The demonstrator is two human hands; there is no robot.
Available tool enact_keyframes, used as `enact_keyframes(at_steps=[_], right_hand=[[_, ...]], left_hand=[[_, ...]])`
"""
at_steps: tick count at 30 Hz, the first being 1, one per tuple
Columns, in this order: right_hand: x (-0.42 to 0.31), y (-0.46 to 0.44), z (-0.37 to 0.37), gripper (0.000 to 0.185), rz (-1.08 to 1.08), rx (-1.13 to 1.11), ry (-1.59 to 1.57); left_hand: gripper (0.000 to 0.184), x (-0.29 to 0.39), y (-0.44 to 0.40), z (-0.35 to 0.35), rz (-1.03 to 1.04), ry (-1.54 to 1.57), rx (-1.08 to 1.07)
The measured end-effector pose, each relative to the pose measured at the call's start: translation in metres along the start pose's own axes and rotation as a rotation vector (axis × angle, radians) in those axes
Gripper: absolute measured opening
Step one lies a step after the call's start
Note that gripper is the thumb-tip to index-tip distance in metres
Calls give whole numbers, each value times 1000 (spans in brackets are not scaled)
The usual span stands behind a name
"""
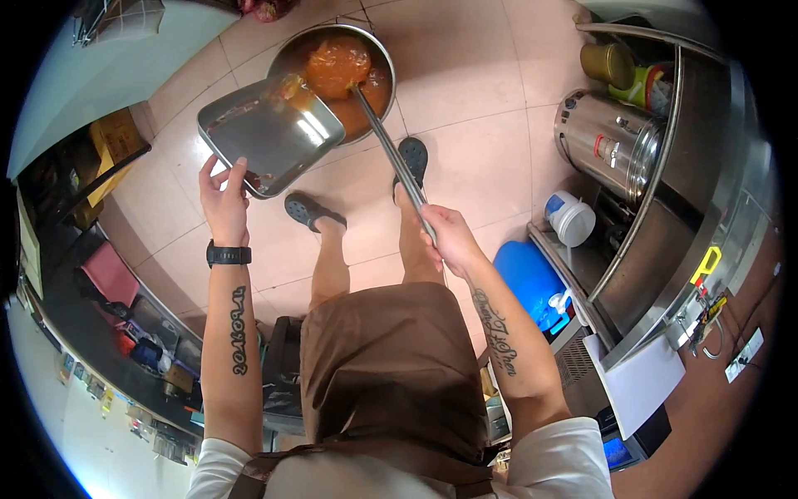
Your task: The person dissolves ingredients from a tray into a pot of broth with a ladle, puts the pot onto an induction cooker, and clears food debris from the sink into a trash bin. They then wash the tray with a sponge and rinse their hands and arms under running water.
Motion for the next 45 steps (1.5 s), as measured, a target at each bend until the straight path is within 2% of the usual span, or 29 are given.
enact_keyframes(at_steps=[6,11,15,20,27,36,45], right_hand=[[7,33,-9,31,-4,-42,59],[7,56,-7,32,6,-87,110],[9,71,4,32,15,-86,130],[5,86,25,27,17,-66,151],[6,88,29,24,-85,-51,266],[-6,100,23,26,-308,103,720],[0,103,15,22,-452,211,842]], left_hand=[[66,-3,0,2,-34,5,0],[72,-3,-1,8,-69,18,-54],[79,0,-6,10,-65,-26,-138],[78,8,-14,14,-116,-57,-171],[78,11,-16,21,-158,-37,-205],[77,14,-17,29,-159,-38,-204],[73,13,-17,31,-166,-46,-215]])
Point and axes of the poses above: each hand's wrist, its own y-axis away from the middle knuckle, its own z-axis out of the palm, x = y × z, the point moved 4 cm from there along -y, towards the middle knuckle, and after that the axes turned 1 degree about x, right-handed, at the moved point
